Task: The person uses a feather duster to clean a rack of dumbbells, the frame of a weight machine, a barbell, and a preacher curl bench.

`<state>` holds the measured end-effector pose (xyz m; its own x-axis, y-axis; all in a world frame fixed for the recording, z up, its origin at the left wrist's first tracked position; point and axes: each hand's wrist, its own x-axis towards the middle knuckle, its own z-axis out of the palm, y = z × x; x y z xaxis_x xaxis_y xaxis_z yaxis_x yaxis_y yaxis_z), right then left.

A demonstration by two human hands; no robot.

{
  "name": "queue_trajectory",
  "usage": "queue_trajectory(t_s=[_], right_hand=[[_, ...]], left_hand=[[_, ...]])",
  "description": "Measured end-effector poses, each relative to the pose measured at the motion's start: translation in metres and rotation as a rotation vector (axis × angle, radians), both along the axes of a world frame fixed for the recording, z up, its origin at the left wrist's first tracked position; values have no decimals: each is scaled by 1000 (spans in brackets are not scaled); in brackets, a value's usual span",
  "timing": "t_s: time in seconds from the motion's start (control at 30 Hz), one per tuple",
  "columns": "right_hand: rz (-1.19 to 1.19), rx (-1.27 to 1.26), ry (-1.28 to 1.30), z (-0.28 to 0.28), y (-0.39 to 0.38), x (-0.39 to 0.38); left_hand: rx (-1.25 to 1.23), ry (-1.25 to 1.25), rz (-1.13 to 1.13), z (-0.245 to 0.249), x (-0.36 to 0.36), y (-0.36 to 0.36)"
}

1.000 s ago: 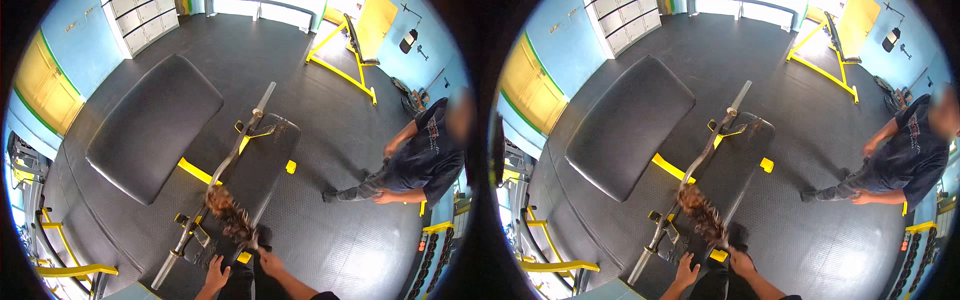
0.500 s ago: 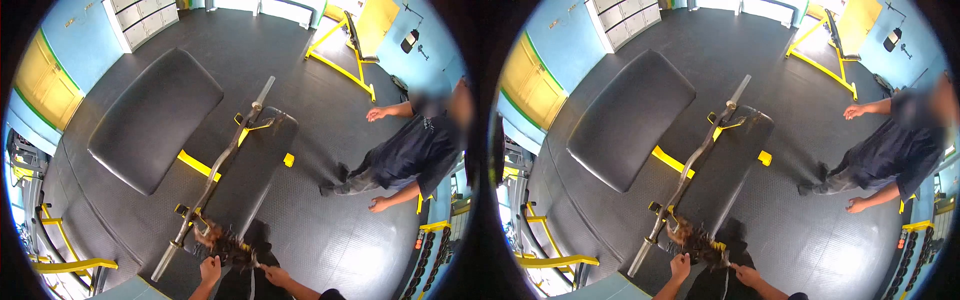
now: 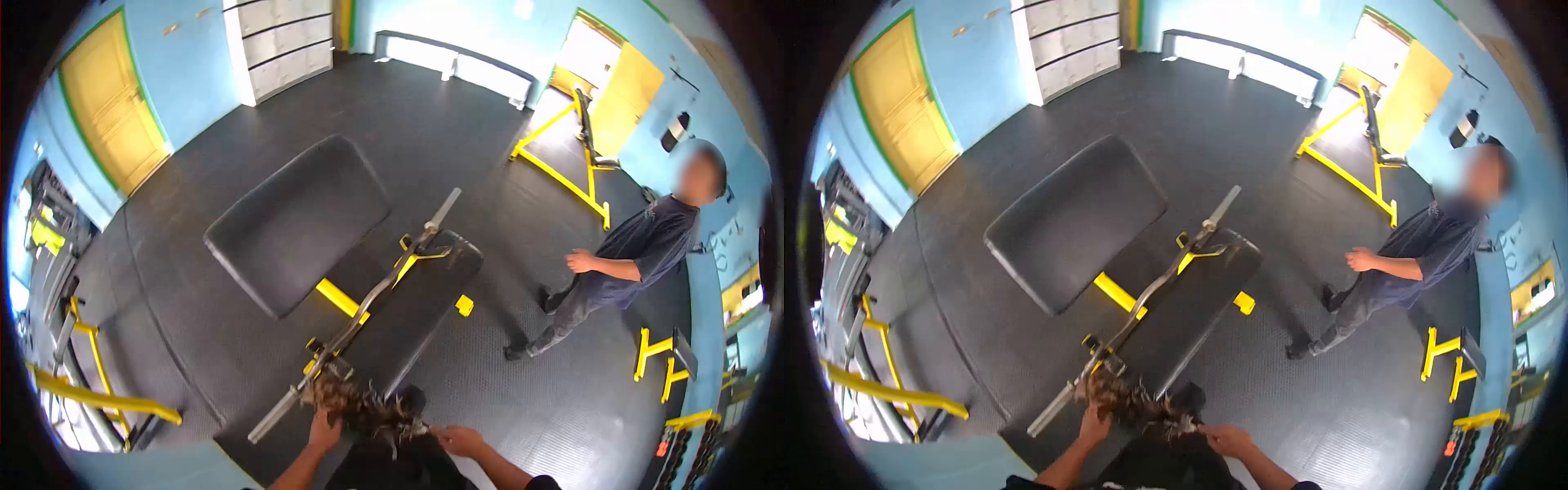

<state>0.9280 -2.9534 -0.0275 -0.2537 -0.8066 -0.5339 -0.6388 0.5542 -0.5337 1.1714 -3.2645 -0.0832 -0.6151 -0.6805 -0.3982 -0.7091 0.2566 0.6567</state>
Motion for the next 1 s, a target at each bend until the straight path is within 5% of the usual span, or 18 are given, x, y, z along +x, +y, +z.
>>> queue_trajectory(t_s=[0.17, 0.47, 0.73, 1.0], right_hand=[[-109, -294, 65, 20, -43, -17], [31, -75, 86, -21, -193, -25], [213, -65, 6, -14, -209, -65], [344, -130, -91, -64, -243, 12]], left_hand=[[111, 66, 160, 23, -2, -21], [221, 19, 344, 22, -12, -20], [239, -78, 540, 26, -17, -4], [192, 10, 747, 16, 23, 17]])
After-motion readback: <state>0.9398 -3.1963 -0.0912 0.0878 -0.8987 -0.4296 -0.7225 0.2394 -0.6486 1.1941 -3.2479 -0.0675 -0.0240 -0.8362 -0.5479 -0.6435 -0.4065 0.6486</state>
